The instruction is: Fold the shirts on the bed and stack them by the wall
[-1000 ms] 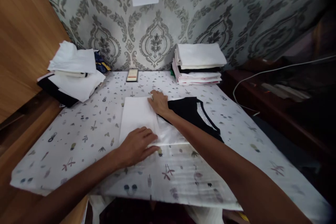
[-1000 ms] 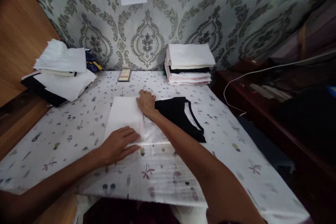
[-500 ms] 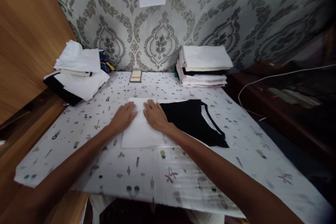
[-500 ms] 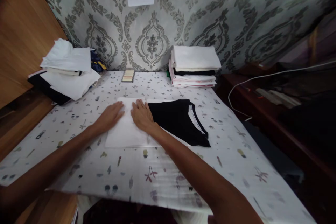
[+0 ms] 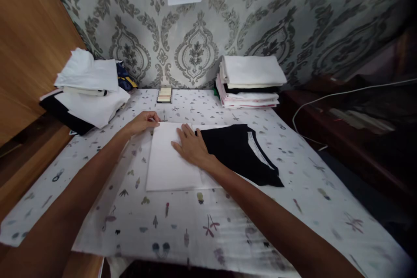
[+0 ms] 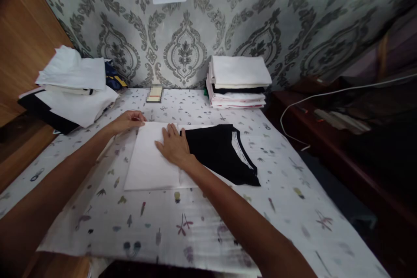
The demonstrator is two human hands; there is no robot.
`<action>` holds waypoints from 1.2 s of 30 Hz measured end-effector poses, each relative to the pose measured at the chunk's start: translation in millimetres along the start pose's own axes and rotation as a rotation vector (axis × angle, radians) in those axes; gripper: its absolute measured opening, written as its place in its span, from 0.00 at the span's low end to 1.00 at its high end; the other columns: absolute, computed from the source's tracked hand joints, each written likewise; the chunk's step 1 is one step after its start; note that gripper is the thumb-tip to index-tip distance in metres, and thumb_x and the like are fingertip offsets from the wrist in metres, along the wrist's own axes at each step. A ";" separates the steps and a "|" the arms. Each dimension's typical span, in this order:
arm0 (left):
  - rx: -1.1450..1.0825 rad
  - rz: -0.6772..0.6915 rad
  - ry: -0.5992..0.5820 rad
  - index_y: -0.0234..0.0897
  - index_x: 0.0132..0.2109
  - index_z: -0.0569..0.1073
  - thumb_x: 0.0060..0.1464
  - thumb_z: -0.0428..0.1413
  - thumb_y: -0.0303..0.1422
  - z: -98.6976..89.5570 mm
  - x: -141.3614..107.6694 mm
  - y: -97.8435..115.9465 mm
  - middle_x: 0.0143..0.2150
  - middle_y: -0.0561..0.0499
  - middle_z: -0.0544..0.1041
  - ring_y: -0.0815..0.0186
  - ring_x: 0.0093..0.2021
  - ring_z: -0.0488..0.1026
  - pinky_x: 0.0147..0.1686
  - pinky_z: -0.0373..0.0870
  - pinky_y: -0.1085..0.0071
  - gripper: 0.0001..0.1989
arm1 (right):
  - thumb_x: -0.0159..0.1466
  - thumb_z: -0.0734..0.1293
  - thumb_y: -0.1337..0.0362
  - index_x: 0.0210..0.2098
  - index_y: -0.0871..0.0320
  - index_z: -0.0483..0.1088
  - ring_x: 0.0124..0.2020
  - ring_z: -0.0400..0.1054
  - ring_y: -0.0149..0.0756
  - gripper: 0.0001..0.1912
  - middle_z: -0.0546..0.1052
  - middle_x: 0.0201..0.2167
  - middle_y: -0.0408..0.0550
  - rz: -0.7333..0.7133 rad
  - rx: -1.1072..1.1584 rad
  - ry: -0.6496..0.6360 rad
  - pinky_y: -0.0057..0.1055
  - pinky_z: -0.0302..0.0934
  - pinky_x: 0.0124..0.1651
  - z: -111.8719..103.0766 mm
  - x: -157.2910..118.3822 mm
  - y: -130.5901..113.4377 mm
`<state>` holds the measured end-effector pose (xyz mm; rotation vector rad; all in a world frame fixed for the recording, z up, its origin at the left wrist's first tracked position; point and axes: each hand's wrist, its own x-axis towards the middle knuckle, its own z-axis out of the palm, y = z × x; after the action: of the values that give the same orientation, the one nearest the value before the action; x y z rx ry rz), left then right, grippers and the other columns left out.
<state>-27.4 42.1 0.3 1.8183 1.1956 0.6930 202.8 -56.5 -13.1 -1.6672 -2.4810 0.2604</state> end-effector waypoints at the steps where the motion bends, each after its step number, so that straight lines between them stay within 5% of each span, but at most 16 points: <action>1: -0.076 -0.009 -0.027 0.36 0.30 0.68 0.41 0.63 0.40 -0.9 1.3 0.9 0.36 0.49 0.78 0.67 0.33 0.71 0.38 0.67 0.68 0.15 | 0.72 0.52 0.50 0.69 0.66 0.54 0.74 0.40 0.50 0.34 0.52 0.72 0.64 0.000 -0.002 0.001 0.57 0.37 0.71 0.4 0.1 0.1; 10: 0.014 0.037 -0.198 0.39 0.37 0.70 0.50 0.56 0.40 -1.3 20.7 6.8 0.26 0.56 0.69 0.68 0.27 0.64 0.30 0.58 0.71 0.11 | 0.72 0.53 0.50 0.69 0.63 0.56 0.74 0.42 0.49 0.32 0.54 0.72 0.63 0.000 -0.005 0.027 0.56 0.39 0.71 3.7 1.0 2.9; 15: 0.555 0.122 -0.004 0.38 0.40 0.75 0.56 0.52 0.40 0.4 17.3 5.5 0.26 0.54 0.67 0.65 0.29 0.63 0.32 0.55 0.68 0.12 | 0.72 0.53 0.51 0.69 0.64 0.56 0.74 0.41 0.49 0.32 0.53 0.72 0.63 -0.004 0.009 0.014 0.57 0.38 0.71 4.5 1.3 3.0; 19: 0.651 0.209 0.155 0.37 0.43 0.74 0.60 0.49 0.38 9.6 -28.9 18.3 0.31 0.50 0.72 0.61 0.36 0.67 0.38 0.59 0.67 0.13 | 0.72 0.53 0.51 0.69 0.63 0.55 0.74 0.41 0.49 0.32 0.52 0.72 0.62 0.002 0.016 0.011 0.57 0.37 0.71 7.2 1.1 2.3; 24: 0.593 0.362 -0.036 0.37 0.43 0.72 0.65 0.48 0.37 43.9 -135.2 50.7 0.35 0.48 0.74 0.62 0.39 0.68 0.41 0.63 0.66 0.11 | 0.72 0.54 0.51 0.68 0.63 0.56 0.74 0.40 0.50 0.31 0.52 0.72 0.63 -0.012 0.074 0.020 0.58 0.35 0.71 9.2 1.1 6.0; 28: 0.804 0.480 -0.048 0.38 0.44 0.74 0.66 0.47 0.31 76.9 -201.9 60.8 0.34 0.48 0.73 0.62 0.36 0.67 0.39 0.63 0.64 0.10 | 0.72 0.54 0.53 0.65 0.64 0.59 0.74 0.40 0.51 0.28 0.54 0.71 0.64 -0.036 0.097 0.010 0.60 0.33 0.70 2.5 -2.2 3.9; 32: 0.979 0.467 0.005 0.38 0.53 0.72 0.65 0.47 0.28 100.5 -225.9 57.9 0.35 0.47 0.73 0.60 0.36 0.67 0.37 0.65 0.63 0.14 | 0.73 0.53 0.56 0.64 0.65 0.62 0.74 0.40 0.49 0.26 0.54 0.72 0.63 -0.128 0.135 0.011 0.54 0.32 0.72 -5.2 -17.5 -17.9; 36: 1.066 0.429 0.039 0.38 0.57 0.69 0.63 0.47 0.24 110.7 -232.2 53.4 0.35 0.47 0.72 0.59 0.36 0.68 0.37 0.66 0.62 0.18 | 0.73 0.53 0.50 0.67 0.64 0.58 0.74 0.42 0.49 0.31 0.54 0.72 0.63 -0.303 0.300 -0.130 0.49 0.40 0.72 -9.5 -45.3 -39.6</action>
<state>-6.4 -219.5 -9.8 3.0126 1.3233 0.2959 186.1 -112.5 4.0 -1.1765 -2.5832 0.6821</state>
